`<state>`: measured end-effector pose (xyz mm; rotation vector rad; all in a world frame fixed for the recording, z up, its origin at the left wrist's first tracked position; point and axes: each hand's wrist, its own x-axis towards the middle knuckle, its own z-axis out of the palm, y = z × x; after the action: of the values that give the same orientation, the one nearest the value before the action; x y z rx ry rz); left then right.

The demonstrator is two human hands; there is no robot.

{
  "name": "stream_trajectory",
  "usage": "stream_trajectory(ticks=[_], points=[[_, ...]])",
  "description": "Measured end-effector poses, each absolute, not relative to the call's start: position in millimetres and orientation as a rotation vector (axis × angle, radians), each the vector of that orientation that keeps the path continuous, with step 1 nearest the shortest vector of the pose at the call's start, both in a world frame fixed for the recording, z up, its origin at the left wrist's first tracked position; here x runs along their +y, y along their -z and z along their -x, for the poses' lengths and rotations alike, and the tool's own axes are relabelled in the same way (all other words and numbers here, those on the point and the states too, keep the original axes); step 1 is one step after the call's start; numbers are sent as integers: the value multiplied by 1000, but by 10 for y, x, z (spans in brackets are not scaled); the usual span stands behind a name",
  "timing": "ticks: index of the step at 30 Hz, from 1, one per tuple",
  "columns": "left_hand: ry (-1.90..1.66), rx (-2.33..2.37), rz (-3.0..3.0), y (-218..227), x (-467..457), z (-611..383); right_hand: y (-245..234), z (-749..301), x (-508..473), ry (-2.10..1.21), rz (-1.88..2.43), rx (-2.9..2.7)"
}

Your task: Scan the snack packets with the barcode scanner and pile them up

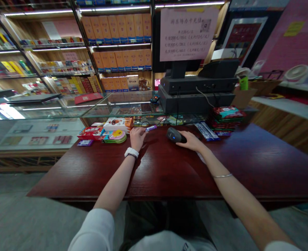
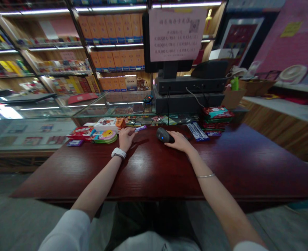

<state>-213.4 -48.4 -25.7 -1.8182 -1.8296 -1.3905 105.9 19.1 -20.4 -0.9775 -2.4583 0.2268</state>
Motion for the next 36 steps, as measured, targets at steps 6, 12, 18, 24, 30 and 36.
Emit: stream_trajectory(ticks=[6,12,18,24,30,36], points=[[1397,-1840,1810,250,-488,2131,62,-968,14,-199,910,-2358],[1389,-1833,1816,251,-480,2132,-110,-853,-193,-153,780,-2346],[1388,-1848,1818,226,-507,2110,-159,-739,-348,-167,677,-2382],[1359,-1892,1800,210,-522,2105,-105,-691,-383,-220,683,-2447],[1343,-1908,1812,243,-502,2120,-125,-673,-405,-269,713,-2460],[1372,-1906,1809,219,-519,2103,-149,-674,-423,-269,733,-2490]])
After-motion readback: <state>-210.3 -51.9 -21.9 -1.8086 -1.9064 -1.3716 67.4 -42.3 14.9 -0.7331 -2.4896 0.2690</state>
